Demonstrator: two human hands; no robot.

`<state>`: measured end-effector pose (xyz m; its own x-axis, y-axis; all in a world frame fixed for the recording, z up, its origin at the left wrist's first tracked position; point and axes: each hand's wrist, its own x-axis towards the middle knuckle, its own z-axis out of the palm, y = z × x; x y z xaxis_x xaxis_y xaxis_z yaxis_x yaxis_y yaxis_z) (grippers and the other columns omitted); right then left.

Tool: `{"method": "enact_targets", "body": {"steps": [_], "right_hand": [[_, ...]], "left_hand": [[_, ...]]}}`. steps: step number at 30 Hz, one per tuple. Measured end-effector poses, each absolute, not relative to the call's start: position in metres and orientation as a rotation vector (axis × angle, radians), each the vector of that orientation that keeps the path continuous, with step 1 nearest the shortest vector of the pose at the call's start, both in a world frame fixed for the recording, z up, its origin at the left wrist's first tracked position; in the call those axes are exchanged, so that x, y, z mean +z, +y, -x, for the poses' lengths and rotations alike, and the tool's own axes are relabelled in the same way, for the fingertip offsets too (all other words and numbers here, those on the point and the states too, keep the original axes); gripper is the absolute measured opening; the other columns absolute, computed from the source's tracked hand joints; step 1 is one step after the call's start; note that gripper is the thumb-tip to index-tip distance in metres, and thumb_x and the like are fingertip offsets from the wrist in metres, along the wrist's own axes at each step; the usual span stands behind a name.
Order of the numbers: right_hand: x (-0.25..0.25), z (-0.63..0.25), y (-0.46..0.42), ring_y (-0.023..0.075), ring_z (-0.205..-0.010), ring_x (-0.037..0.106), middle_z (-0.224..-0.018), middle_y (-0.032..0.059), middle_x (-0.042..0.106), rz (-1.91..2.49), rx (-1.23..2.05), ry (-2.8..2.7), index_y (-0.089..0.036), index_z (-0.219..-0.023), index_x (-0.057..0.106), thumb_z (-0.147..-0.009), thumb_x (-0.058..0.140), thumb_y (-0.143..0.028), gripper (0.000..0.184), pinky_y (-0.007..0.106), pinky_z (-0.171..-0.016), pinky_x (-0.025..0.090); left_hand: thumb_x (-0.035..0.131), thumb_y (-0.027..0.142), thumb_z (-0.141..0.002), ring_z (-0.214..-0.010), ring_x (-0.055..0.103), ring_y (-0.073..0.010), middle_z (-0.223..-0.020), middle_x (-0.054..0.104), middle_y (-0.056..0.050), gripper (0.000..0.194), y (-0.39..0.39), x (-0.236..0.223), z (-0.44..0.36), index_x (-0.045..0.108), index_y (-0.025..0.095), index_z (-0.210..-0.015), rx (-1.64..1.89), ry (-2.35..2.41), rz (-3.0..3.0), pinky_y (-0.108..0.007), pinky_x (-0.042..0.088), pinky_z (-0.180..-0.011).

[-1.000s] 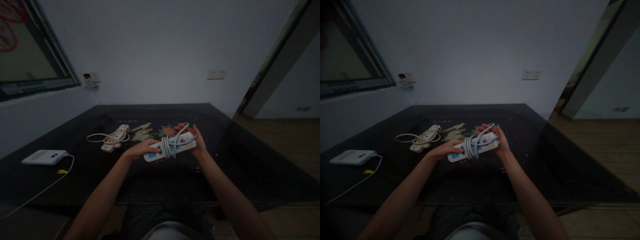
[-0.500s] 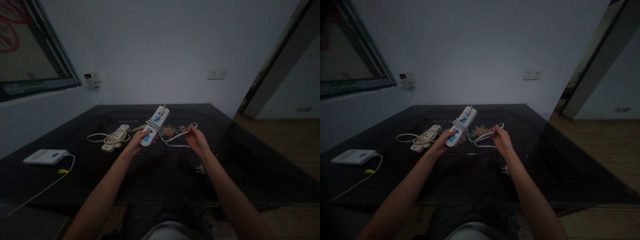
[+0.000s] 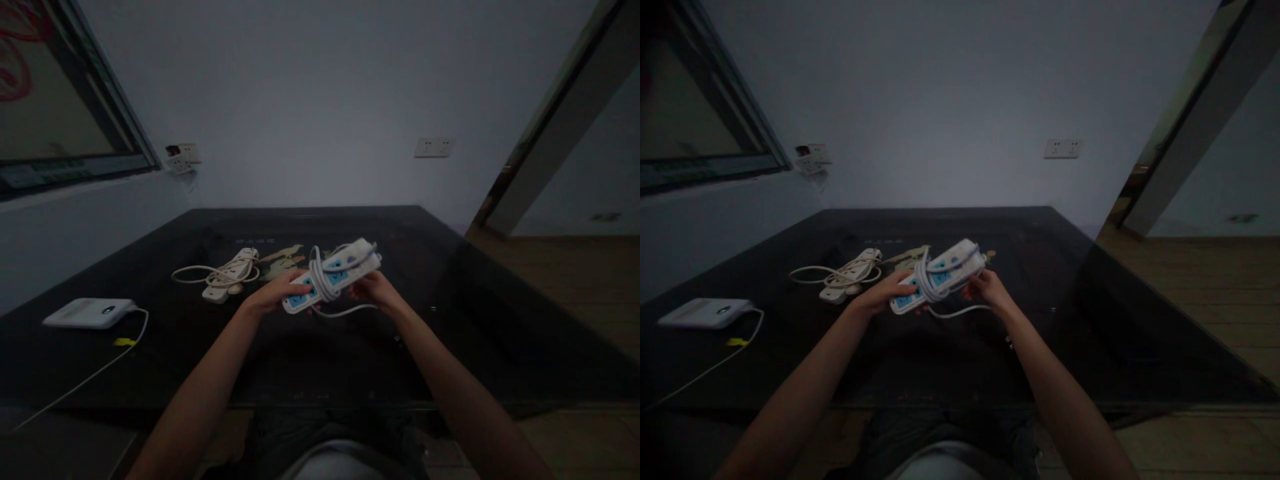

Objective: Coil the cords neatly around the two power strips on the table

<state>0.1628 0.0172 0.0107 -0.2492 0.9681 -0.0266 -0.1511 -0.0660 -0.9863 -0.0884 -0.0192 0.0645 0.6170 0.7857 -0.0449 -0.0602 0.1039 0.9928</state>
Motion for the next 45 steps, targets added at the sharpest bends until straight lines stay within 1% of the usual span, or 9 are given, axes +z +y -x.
{"method": "enact_targets", "body": {"steps": [3,7,16,23,31,36,39,42,45], "right_hand": [[0.01,-0.164,0.024,0.0163,-0.053,0.065,-0.061,0.0012,0.068,0.962,1.463,-1.152,-0.019,-0.074,0.056,-0.07,0.07,-0.035,0.022,0.027,-0.051,0.052],[0.016,-0.167,0.026,0.0176,-0.063,0.068,-0.068,0.0024,0.07,0.874,1.344,-0.984,-0.021,-0.079,0.055,-0.074,0.066,-0.034,0.018,0.032,-0.062,0.056],[0.028,-0.196,0.027,0.0139,-0.07,0.067,-0.072,0.0002,0.066,0.686,1.039,-0.737,-0.021,-0.084,0.056,-0.082,0.058,-0.045,0.024,0.029,-0.073,0.054],[0.023,-0.204,0.035,0.0148,-0.074,0.068,-0.077,0.0013,0.069,0.707,0.944,-0.707,-0.022,-0.086,0.053,-0.081,0.059,-0.031,0.012,0.03,-0.07,0.054],[0.012,-0.226,0.048,0.0151,-0.082,0.069,-0.082,-0.0017,0.068,0.754,0.831,-0.607,-0.024,-0.09,0.051,-0.077,0.06,-0.027,0.015,0.033,-0.073,0.054],[0.004,-0.218,0.049,0.019,-0.082,0.067,-0.083,0.0013,0.07,1.036,1.008,-1.085,-0.023,-0.087,0.06,-0.069,0.058,-0.014,0.019,0.037,-0.073,0.054],[-0.001,-0.209,0.044,0.0233,-0.085,0.066,-0.081,0.0037,0.072,1.117,1.053,-1.388,-0.021,-0.078,0.067,-0.059,0.059,-0.003,0.027,0.042,-0.083,0.051],[-0.002,-0.206,0.036,0.0259,-0.1,0.063,-0.095,0.0042,0.073,1.139,0.958,-1.72,-0.024,-0.08,0.072,-0.055,0.052,0.005,0.043,0.043,-0.099,0.041],[0.006,-0.208,0.031,0.0258,-0.106,0.061,-0.105,0.0054,0.07,1.205,0.722,-1.817,-0.025,-0.09,0.073,-0.058,0.048,0.005,0.05,0.046,-0.104,0.036]], "left_hand": [[0.076,0.029,-0.067,-0.071,0.067,-0.0195,-0.082,0.073,-0.006,0.025,-0.023,0.068,0.087,0.072,0.019,-0.089,0.467,0.736,-1.51,-0.026,0.052,-0.062],[0.074,0.024,-0.068,-0.064,0.065,-0.0158,-0.077,0.072,-0.003,0.011,-0.019,0.066,0.088,0.072,0.02,-0.079,0.416,0.826,-1.601,-0.021,0.049,-0.056],[0.072,0.033,-0.073,-0.059,0.066,-0.0181,-0.076,0.072,-0.011,0.027,-0.001,0.056,0.1,0.071,0.013,-0.09,0.74,1.008,-1.385,-0.025,0.051,-0.051],[0.073,0.03,-0.072,-0.064,0.068,-0.0195,-0.083,0.072,-0.011,0.035,0.003,0.055,0.1,0.068,0.013,-0.102,0.828,1.054,-1.375,-0.025,0.053,-0.052],[0.072,0.03,-0.072,-0.068,0.069,-0.0207,-0.088,0.072,-0.011,0.04,0.0,0.06,0.101,0.065,0.012,-0.107,0.842,0.953,-1.331,-0.026,0.055,-0.053],[0.071,0.033,-0.073,-0.069,0.069,-0.0201,-0.089,0.072,-0.011,0.043,0.0,0.06,0.097,0.063,0.011,-0.109,1.02,0.886,-1.333,-0.026,0.055,-0.057],[0.072,0.033,-0.071,-0.07,0.069,-0.0205,-0.091,0.072,-0.01,0.047,0.0,0.059,0.094,0.061,0.012,-0.112,1.12,0.865,-1.299,-0.026,0.055,-0.058],[0.073,0.034,-0.069,-0.073,0.07,-0.0217,-0.093,0.072,-0.01,0.05,0.0,0.059,0.091,0.06,0.013,-0.113,1.192,0.849,-1.275,-0.028,0.056,-0.059],[0.074,0.035,-0.068,-0.073,0.07,-0.0221,-0.094,0.072,-0.01,0.054,-0.002,0.061,0.088,0.059,0.013,-0.115,1.226,0.868,-1.271,-0.029,0.056,-0.06]]}}
